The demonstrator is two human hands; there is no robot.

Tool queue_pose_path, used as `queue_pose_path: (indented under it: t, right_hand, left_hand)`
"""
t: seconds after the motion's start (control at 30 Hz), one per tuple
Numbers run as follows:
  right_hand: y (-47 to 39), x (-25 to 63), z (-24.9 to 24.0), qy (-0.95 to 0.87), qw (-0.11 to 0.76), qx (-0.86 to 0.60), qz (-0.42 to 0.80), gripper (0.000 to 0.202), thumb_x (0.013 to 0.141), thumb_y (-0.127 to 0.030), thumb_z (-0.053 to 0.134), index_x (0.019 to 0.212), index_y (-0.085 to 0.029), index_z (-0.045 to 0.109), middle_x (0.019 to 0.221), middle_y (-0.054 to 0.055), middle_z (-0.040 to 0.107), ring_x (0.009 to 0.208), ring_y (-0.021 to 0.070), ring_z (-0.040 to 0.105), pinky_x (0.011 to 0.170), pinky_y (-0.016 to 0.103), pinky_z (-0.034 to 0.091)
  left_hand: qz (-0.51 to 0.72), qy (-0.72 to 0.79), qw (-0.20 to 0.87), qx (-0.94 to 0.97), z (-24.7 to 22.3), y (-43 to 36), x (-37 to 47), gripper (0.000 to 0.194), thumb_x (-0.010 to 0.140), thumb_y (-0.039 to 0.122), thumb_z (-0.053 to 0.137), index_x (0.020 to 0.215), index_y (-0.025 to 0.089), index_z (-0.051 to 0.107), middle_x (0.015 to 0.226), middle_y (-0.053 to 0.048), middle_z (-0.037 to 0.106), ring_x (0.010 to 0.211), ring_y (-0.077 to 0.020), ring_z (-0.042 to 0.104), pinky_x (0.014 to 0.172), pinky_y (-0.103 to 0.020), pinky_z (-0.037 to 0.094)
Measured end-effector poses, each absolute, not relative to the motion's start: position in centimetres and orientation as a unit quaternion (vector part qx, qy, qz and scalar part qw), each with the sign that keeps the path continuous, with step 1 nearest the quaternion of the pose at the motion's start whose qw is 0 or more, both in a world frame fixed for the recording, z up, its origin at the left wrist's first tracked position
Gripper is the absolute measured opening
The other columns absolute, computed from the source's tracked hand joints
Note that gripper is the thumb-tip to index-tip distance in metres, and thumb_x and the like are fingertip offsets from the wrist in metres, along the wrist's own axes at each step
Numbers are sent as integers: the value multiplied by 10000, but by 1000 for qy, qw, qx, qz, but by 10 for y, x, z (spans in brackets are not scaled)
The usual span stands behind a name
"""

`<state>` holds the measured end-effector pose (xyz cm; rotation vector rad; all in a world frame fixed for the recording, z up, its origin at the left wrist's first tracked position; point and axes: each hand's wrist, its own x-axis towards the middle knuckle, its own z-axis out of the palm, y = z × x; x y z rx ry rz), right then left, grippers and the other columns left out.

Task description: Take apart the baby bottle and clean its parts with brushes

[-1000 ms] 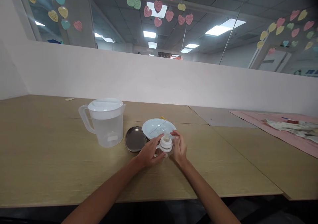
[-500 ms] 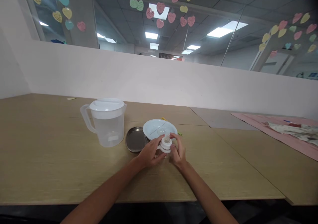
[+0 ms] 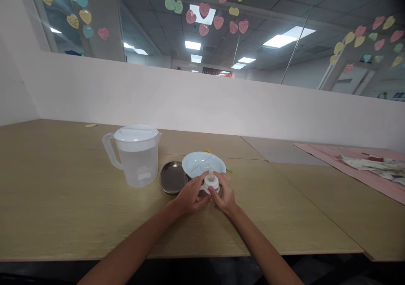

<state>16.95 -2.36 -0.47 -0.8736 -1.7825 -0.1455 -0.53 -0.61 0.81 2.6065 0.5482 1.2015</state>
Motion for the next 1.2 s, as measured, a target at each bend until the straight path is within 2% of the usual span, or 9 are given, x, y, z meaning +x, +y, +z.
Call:
queue_pose_path:
  t: [0.17,0.4,0.67,0.87,1.0,1.1,1.2]
  right_hand:
    - [-26,168,-5,-735,573,-361,-35,393,830,-373,508,1184,-203,510,1063,106,607,968,262,556,851,447,429]
    - [-27,163,-6,-665,638,-363,141,392,801,-413,566,1125,-193,558,1112,106,600,1064,258,542,914,413,431]
    - [-9,168,11,-537,689,-315,372,370,722,-455,638,990,-200,629,984,72,671,880,235,617,782,375,484]
    - [0,172,54,-560,678,-300,371,443,748,-544,561,1001,-188,635,875,83,684,761,221,621,712,379,492]
    - [11,173,80,-559,696,-275,358,454,790,-562,501,1024,-194,626,942,94,679,776,209,628,751,388,502]
    - [28,176,80,-522,699,-284,398,469,788,-603,485,953,-191,636,951,97,683,822,223,643,760,394,520]
    - [45,179,65,-467,690,-302,463,448,763,-607,530,871,-181,620,890,94,693,760,211,658,756,386,533]
  left_hand:
    - [409,184,112,887,7,-5,-5,673,843,369,487,1393,137,177,1297,-173,477,1136,-260,507,955,-395,416]
    - [425,203,82,878,7,-7,-3,696,815,355,518,1393,156,186,1213,-144,532,1058,-245,537,914,-396,434]
    - [420,243,76,871,4,-6,-3,748,798,420,531,1398,162,165,1146,-132,573,1048,-261,539,920,-426,418]
    - [427,243,68,869,3,-6,-4,751,788,416,543,1397,176,174,1136,-123,580,1037,-259,542,910,-423,426]
    - [428,249,70,866,2,-7,-5,774,778,387,558,1406,190,152,1133,-114,587,1032,-251,552,922,-420,427]
    - [430,239,76,867,0,-5,-6,798,778,380,561,1414,205,111,1177,-107,574,1060,-243,546,934,-412,424]
    - [429,228,90,869,-1,-1,-8,796,791,412,549,1416,206,101,1240,-117,540,1096,-238,530,949,-416,415]
